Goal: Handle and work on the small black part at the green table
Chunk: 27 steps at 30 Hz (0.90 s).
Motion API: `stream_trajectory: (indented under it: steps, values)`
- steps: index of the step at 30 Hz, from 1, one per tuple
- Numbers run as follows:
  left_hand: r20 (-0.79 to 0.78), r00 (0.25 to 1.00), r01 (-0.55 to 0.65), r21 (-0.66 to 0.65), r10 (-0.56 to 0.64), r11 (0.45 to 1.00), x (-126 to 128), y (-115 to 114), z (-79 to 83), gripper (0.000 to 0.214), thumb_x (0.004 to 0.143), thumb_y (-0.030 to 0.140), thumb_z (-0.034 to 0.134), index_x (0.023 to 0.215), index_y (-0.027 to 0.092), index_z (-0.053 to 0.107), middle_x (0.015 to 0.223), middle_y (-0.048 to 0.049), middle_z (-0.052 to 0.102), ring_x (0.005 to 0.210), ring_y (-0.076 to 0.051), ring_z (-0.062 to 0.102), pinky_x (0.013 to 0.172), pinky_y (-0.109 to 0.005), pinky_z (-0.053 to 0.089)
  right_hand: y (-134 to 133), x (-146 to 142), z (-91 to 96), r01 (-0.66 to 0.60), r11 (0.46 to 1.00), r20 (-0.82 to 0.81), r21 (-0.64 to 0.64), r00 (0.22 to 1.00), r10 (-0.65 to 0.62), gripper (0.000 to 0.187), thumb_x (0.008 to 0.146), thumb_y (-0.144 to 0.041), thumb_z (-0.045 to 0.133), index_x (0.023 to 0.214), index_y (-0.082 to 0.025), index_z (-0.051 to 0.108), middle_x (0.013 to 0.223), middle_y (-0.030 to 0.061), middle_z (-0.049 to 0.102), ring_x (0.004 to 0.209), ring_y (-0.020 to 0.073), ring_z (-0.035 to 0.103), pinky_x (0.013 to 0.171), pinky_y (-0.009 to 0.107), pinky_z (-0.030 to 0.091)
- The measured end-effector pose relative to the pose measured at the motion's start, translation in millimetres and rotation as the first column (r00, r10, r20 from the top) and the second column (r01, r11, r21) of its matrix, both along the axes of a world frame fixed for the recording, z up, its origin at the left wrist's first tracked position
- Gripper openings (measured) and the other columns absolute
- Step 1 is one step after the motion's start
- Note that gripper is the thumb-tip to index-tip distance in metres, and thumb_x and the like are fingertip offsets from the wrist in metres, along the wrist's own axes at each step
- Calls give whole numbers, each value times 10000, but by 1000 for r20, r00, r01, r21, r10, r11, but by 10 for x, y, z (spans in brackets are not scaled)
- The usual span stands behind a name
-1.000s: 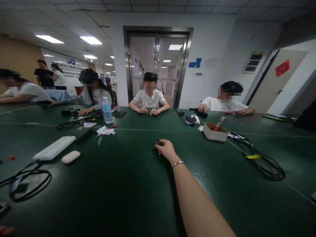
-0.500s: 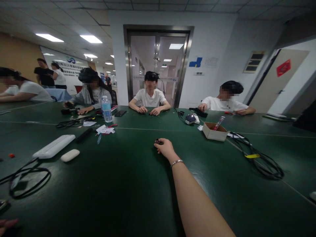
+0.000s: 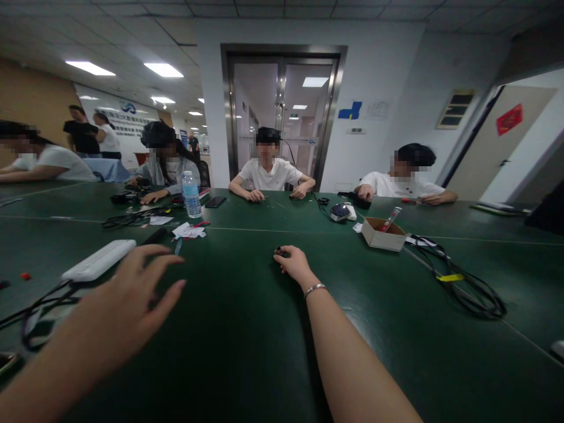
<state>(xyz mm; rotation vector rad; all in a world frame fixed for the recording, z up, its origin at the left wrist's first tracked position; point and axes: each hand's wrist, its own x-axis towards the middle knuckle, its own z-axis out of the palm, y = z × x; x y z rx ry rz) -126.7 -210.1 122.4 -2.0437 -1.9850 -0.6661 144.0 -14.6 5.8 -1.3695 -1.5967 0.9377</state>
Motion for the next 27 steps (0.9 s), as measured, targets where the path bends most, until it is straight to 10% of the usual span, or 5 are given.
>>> stream_trajectory:
  steps: [5, 10, 21, 27]
  values:
    - [24, 924, 381, -143, -381, 914, 778, 965, -157, 403, 847, 362, 432, 1209, 202, 507, 1236, -102, 460, 1046, -235, 546, 927, -376, 440, -20, -17, 44, -53, 999, -53, -8, 997, 53, 146, 802, -127, 634, 947, -113, 643, 787, 39, 639, 416, 59, 548, 336, 130, 435]
    - [225, 894, 433, -214, -387, 876, 1308, 1594, -531, 526, 843, 298, 453, 1357, 216, 381, 1327, -137, 405, 1212, -294, 429, 1022, -443, 344, 18, -18, 43, -76, 997, -185, -16, 980, 72, 169, 815, -91, 585, 980, -100, 621, 874, 69, 659, 421, 62, 582, 313, 112, 415]
    - [640, 644, 485, 83, -420, 871, 1396, 1855, -1118, 241, 864, 248, 458, 1047, 213, 611, 1058, -67, 632, 991, -197, 578, 916, -327, 434, 56, -8, 38, -32, 999, -102, -36, 994, 28, 63, 796, -60, 608, 819, -92, 657, 538, -5, 591, 395, 83, 558, 354, 121, 446]
    - [768, 536, 467, 77, -351, 881, 1282, 1968, -1221, 188, 845, 250, 502, 973, 198, 630, 929, -51, 667, 822, -162, 629, 763, -283, 500, 10, 20, 150, -112, 974, -379, -196, 925, 30, 115, 831, -8, 574, 922, -57, 625, 725, 78, 673, 519, 117, 651, 503, 162, 552]
